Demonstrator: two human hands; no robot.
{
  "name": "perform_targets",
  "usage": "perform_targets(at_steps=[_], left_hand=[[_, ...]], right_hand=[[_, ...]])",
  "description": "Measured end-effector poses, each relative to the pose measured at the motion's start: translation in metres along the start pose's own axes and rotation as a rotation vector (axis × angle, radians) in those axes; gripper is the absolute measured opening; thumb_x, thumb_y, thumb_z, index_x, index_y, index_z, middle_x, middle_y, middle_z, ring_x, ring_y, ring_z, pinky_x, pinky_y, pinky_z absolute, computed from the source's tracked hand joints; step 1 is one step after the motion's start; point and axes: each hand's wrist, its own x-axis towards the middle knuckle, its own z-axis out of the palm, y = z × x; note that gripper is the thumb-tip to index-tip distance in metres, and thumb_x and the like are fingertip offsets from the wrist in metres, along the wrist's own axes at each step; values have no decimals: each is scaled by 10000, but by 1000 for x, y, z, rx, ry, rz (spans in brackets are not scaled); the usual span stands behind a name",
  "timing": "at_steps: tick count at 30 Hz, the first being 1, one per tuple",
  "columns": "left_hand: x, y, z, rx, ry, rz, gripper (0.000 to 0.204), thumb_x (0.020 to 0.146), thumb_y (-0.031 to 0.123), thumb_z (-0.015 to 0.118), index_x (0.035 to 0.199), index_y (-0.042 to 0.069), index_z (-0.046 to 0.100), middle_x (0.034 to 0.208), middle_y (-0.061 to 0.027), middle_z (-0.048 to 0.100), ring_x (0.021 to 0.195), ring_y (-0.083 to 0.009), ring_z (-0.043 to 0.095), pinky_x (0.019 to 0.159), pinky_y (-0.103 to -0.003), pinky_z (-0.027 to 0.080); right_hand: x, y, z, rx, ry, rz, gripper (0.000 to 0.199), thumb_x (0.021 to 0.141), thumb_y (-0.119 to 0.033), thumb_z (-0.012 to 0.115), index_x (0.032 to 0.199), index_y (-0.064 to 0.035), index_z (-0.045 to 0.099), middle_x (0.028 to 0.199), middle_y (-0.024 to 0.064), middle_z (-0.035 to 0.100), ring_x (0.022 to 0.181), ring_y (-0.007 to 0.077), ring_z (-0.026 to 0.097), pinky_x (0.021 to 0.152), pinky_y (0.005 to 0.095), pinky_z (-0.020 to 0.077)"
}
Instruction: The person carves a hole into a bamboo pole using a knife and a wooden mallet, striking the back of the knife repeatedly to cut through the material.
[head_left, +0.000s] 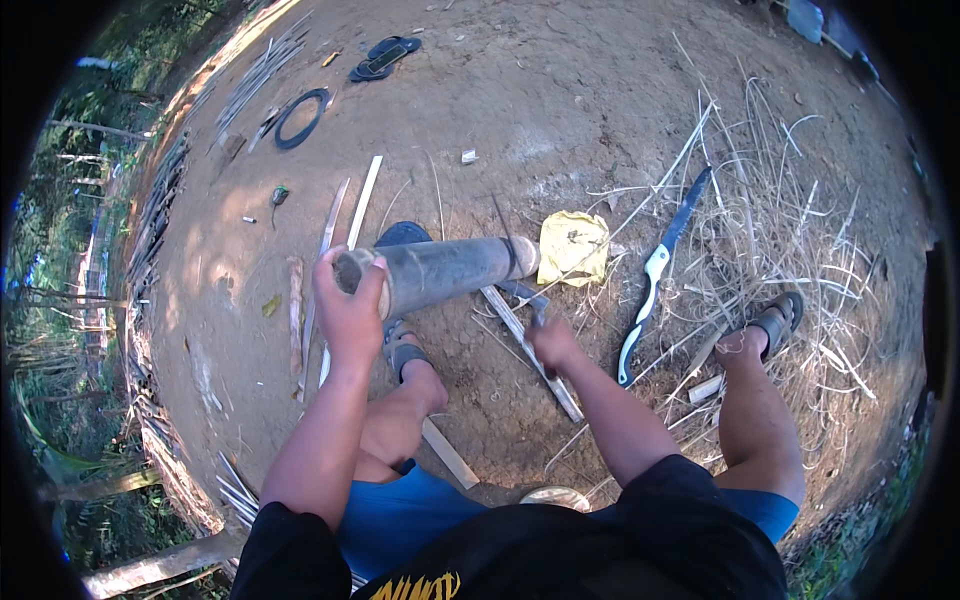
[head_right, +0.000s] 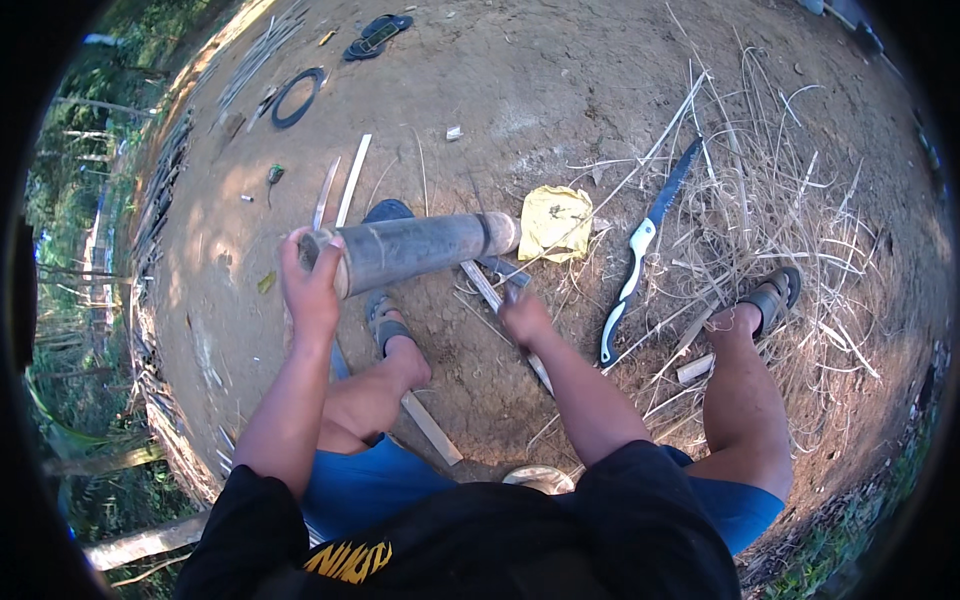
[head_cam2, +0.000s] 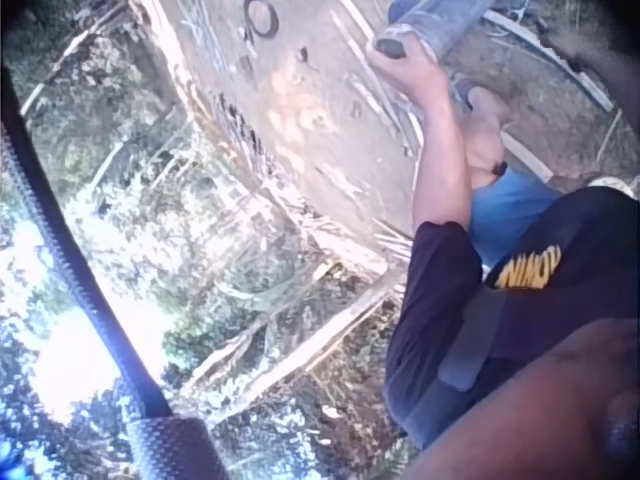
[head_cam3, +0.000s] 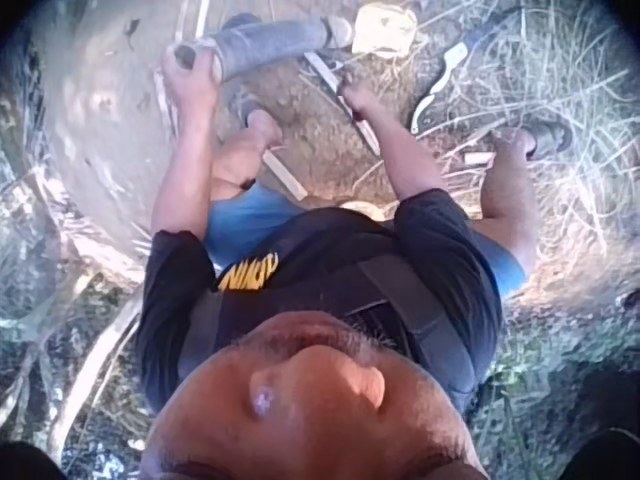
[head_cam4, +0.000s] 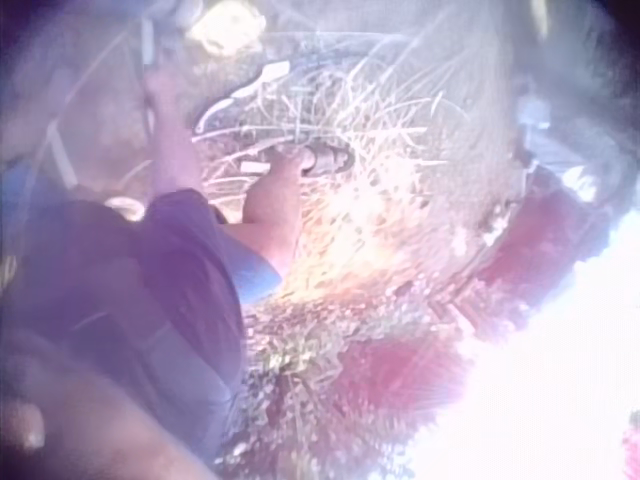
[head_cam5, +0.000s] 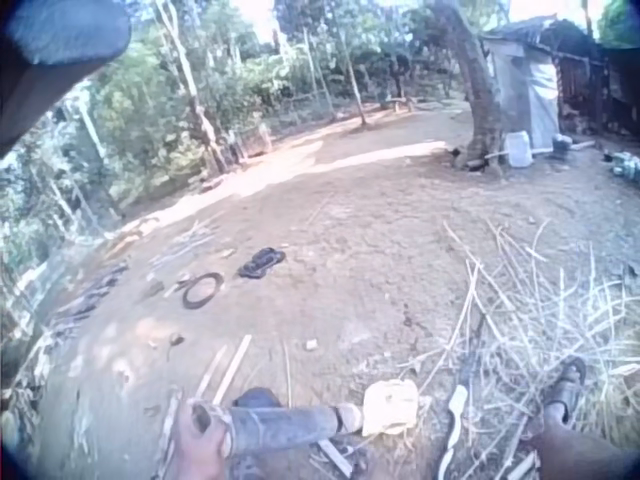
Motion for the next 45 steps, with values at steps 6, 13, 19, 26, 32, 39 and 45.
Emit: perform_targets(at_steps=[6, 13, 19, 26, 32, 39, 45], left_hand=[[16, -10, 3, -65, 12, 1, 499, 875, 297, 735, 1234, 3, 548, 1194, -193, 570, 1152, -324, 542, 1025, -410, 402], [1, -25, -3, -39, 29, 38, 428, 921, 253, 698, 1235, 9, 541, 1113, -113, 598, 1051, -208, 555, 971, -337, 421], [2, -24, -5, -74, 4, -8, 462, 898, 270, 714, 1238, 8, 542, 1174, -163, 573, 1130, -273, 534, 1017, -380, 394], [6, -16, -3, 53, 32, 116, 405, 913, 236, 698, 1205, 1, 546, 1087, -117, 587, 1030, -222, 553, 957, -340, 422], [4, -17, -4, 33, 24, 72, 406, 923, 238, 699, 1220, 13, 539, 1089, -115, 584, 1031, -210, 547, 961, -339, 419], [0, -23, -5, -67, -6, 39, 397, 926, 226, 693, 1231, 25, 538, 1094, -106, 581, 1038, -205, 547, 959, -336, 421], [3, -21, -6, 11, -8, 115, 443, 906, 250, 708, 1242, 17, 537, 1149, -145, 576, 1094, -253, 543, 998, -361, 403]], right_hand=[[14, 33, -8, 336, -201, -32, 233, 791, -246, 661, 912, -47, 678, 801, 144, 689, 724, 262, 667, 686, 390, 526], [-14, -97, -191, 779, 179, -926, 265, 864, -159, 687, 1090, -43, 613, 706, 0, 618, 636, 112, 608, 660, 265, 468], [-39, -153, -247, 989, 747, -1679, 189, 952, -31, 532, 1122, -8, 609, 804, 97, 610, 769, 214, 625, 864, 457, 522], [8, 26, 34, 58, -23, -17, 292, 836, -255, 641, 941, 17, 655, 803, 181, 693, 730, 309, 664, 734, 425, 541], [20, -20, -66, 631, -144, -264, 209, 873, -158, 616, 1035, -25, 618, 744, 54, 619, 547, 136, 579, 513, 306, 487], [-36, -134, -217, 971, 460, -1256, 186, 892, 3, 597, 1076, -8, 620, 766, 55, 636, 684, 116, 610, 648, 300, 515], [-6, -20, -19, 321, 32, -22, 293, 873, -281, 624, 940, 1, 670, 895, 201, 693, 824, 250, 684, 761, 373, 537]])
